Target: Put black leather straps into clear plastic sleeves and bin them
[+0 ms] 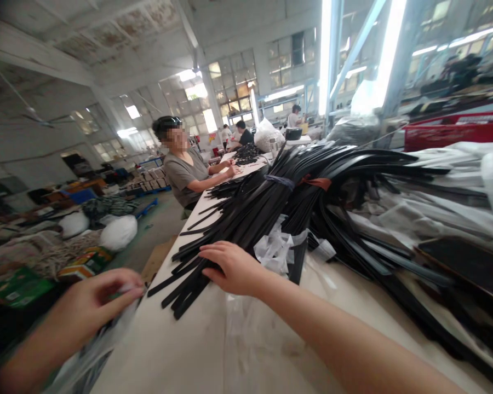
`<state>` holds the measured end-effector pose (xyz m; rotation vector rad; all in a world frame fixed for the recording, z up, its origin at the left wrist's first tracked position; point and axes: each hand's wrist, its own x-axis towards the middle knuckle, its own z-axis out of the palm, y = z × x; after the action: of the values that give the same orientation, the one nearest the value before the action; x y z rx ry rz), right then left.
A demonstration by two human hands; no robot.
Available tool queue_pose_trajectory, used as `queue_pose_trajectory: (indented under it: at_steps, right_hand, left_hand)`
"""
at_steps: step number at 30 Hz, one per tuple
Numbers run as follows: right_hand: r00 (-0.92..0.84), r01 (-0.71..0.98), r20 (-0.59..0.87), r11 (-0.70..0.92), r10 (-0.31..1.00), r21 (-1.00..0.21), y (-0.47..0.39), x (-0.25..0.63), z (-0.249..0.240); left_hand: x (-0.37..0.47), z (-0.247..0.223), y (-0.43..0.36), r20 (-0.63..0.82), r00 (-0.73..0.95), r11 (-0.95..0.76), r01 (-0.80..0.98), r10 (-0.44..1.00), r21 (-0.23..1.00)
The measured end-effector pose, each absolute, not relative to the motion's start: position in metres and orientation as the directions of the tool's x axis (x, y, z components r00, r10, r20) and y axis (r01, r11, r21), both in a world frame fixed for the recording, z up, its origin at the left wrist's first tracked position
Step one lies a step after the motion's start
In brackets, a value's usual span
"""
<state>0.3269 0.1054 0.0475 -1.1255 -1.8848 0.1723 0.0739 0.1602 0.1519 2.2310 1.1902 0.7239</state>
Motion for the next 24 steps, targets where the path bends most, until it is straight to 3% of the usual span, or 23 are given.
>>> queue_pose_trajectory:
  at_steps: [1,3,6,9,16,24]
  right_hand:
    - [-0.172,0.467,0.586,0.590,0.792,-0.659,0.106,0.321,0.047]
    - [-0.144,0.110,0.452,0.468,0.880,-0.877,0.109,0.317,0.043]
    - [-0.035,-0.172,0.214,0.205,0.976,-0.964,0.117,0.327,0.040]
    - [0.030,-0.174,0.105,0.109,0.994,-0.979,0.120,0.340,0.044]
    - [0.144,0.020,0.149,0.148,0.978,-0.989,0.122,0.335,0.041]
    - [0.164,0.048,0.104,0.097,0.981,-0.994,0.123,0.327,0.038]
  left_hand:
    - [0.099,0.141,0.168,0.133,0.585,-0.507,0.541,0.800,0.671]
    - [0.151,0.120,0.181,0.033,0.680,-0.422,0.416,0.732,0.805]
    - [0.201,0.101,0.192,0.014,0.710,-0.291,0.270,0.704,0.918]
    - [0.210,0.095,0.198,0.036,0.713,-0.243,0.191,0.700,0.951]
    - [0.198,0.070,0.198,0.049,0.673,-0.062,-0.005,0.738,0.998]
    - [0.190,0.070,0.200,0.104,0.769,-0.067,-0.080,0.631,0.995]
